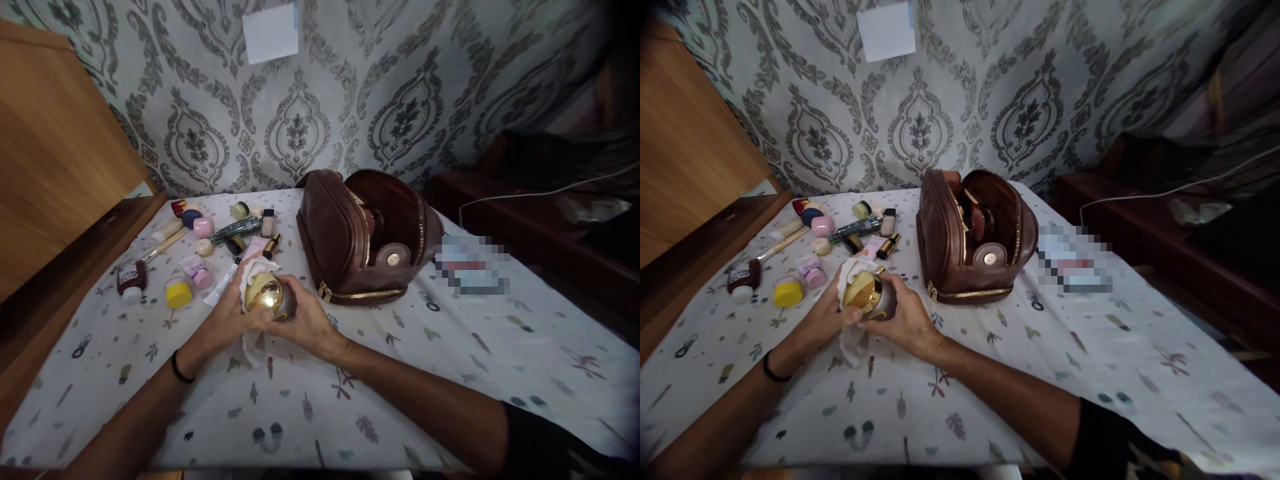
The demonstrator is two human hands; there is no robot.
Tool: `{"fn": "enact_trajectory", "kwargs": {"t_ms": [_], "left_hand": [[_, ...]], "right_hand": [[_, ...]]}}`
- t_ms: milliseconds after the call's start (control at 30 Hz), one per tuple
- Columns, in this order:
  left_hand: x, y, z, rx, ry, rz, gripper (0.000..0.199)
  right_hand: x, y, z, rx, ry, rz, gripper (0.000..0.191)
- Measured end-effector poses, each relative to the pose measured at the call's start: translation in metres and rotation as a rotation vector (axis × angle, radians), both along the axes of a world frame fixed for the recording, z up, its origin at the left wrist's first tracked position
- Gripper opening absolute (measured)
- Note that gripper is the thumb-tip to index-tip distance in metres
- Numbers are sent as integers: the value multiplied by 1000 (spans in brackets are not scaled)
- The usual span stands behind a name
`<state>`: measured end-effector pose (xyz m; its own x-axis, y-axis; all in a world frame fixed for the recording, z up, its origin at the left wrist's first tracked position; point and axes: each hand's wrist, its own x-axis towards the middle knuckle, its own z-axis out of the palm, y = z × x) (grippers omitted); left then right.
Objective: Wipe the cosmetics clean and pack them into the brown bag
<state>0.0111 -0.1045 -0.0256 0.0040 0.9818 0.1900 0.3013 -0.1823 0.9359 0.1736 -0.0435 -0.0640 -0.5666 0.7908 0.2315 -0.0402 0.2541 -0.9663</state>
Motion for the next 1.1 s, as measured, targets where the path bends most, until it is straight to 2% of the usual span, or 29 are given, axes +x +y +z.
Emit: {"fn": "enact_trajectory", "kwargs": {"t_ms": [33, 100, 300, 400, 467, 600, 667, 767, 900, 1033, 1100], "left_hand": [[0, 0, -1, -5, 31, -17, 89], [0, 2, -3, -22, 118, 3, 91], [6, 4, 1, 26, 321, 120, 64], [6, 3, 5, 38, 369, 155, 57], [6, 2, 7, 40, 375, 184, 56], [3, 2, 8, 33, 425, 231, 57], [2, 2, 5, 58, 494, 232, 60], [3, 2, -4, 123, 593, 217, 69], [5, 1, -12, 234, 694, 226, 70], [6, 0, -12, 317, 819, 166, 77], [6, -1, -11, 366, 851, 129, 74]], "right_hand": [[-1, 1, -2, -14, 17, -8, 69], [-2, 3, -6, -27, 46, -13, 70], [-4, 6, -9, -81, 70, 25, 69], [-3, 7, -6, -120, 140, 111, 72], [-2, 7, -2, -221, 227, 200, 75], [1, 7, 6, -552, 351, 320, 67], [1, 7, 9, -647, 394, 327, 60], [1, 8, 9, -708, 417, 311, 57], [0, 11, 7, -829, 461, 286, 44], [1, 16, 7, -990, 556, 255, 23], [2, 19, 8, -1037, 605, 272, 17]]}}
